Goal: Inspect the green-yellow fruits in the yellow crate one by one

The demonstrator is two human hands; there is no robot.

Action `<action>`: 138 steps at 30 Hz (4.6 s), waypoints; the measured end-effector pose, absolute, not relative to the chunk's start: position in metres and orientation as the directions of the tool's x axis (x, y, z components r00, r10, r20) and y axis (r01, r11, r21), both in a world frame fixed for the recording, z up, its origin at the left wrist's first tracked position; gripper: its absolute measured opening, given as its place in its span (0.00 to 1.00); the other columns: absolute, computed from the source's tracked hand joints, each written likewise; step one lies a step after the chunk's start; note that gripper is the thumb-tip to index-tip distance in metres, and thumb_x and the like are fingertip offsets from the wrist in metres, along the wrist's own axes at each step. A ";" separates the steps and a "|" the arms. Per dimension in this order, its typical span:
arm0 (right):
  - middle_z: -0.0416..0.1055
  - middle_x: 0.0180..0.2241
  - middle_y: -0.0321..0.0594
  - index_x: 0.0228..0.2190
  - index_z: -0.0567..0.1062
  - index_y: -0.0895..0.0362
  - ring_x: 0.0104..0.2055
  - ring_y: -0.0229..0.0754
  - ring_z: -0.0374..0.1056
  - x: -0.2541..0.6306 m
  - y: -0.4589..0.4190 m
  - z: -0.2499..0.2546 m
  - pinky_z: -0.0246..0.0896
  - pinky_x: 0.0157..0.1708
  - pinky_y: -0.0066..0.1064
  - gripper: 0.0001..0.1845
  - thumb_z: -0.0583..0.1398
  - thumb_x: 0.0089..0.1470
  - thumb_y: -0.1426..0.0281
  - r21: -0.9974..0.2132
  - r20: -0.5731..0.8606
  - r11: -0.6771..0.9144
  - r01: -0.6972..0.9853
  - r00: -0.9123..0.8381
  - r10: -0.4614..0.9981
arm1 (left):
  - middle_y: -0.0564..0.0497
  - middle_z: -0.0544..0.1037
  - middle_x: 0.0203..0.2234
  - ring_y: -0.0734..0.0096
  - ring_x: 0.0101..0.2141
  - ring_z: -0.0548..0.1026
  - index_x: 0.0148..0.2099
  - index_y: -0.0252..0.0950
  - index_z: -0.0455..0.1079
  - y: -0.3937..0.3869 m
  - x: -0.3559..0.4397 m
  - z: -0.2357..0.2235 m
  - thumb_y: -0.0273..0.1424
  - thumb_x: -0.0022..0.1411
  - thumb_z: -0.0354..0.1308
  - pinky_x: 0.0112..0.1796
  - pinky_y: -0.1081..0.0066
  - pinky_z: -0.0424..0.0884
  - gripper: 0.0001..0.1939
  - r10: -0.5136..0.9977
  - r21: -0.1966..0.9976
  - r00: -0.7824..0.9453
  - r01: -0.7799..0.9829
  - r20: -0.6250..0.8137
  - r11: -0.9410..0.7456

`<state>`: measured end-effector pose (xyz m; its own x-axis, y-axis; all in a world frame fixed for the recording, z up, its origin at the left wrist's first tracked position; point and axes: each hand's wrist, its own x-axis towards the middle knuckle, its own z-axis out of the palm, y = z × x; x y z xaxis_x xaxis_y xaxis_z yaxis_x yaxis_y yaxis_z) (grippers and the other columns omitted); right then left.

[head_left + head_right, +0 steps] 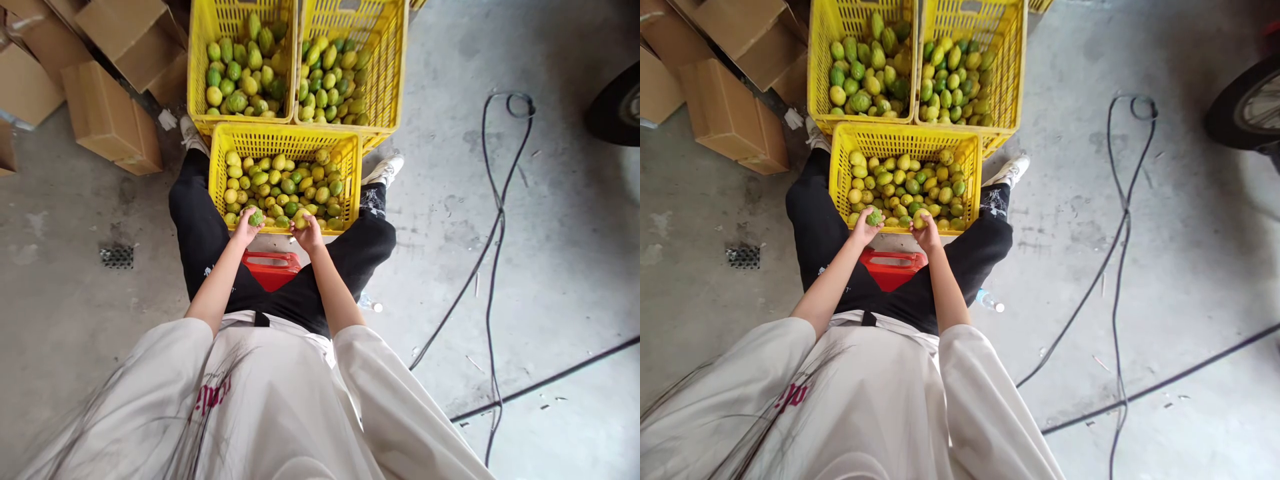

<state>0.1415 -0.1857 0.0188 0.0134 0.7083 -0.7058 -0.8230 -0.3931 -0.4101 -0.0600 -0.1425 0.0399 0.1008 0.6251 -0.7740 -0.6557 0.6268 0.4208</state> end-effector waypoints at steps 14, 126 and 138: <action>0.80 0.37 0.39 0.44 0.74 0.50 0.40 0.48 0.79 0.144 -0.187 0.018 0.78 0.31 0.34 0.12 0.61 0.57 0.65 -0.398 -0.682 -0.399 -0.826 -0.024 0.731 | 0.50 0.83 0.33 0.63 0.44 0.86 0.43 0.39 0.73 -0.141 -0.058 0.045 0.30 0.78 0.51 0.49 0.66 0.82 0.10 0.619 0.418 0.129 -0.629 -0.775 0.655; 0.76 0.33 0.41 0.35 0.69 0.51 0.33 0.45 0.73 0.144 -0.186 0.012 0.73 0.25 0.31 0.20 0.64 0.62 0.49 -0.416 -0.691 -0.399 -0.817 -0.002 0.723 | 0.49 0.78 0.27 0.69 0.26 0.77 0.41 0.37 0.75 -0.144 -0.055 0.049 0.47 0.81 0.50 0.30 0.71 0.75 0.23 0.618 0.452 0.128 -0.571 -0.776 0.685; 0.76 0.33 0.38 0.37 0.71 0.51 0.30 0.41 0.69 0.142 -0.185 0.012 0.65 0.22 0.26 0.16 0.70 0.58 0.58 -0.427 -0.671 -0.408 -0.807 -0.020 0.741 | 0.54 0.81 0.34 0.71 0.28 0.80 0.50 0.44 0.77 -0.145 -0.057 0.050 0.36 0.73 0.62 0.31 0.73 0.73 0.07 0.668 0.501 0.155 -0.544 -0.728 0.673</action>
<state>0.1423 -0.1854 0.0123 -0.0200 0.7412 -0.6709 -0.8071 -0.4080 -0.4267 -0.0571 -0.1453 0.0501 0.1551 0.6678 -0.7281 -0.5439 0.6729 0.5014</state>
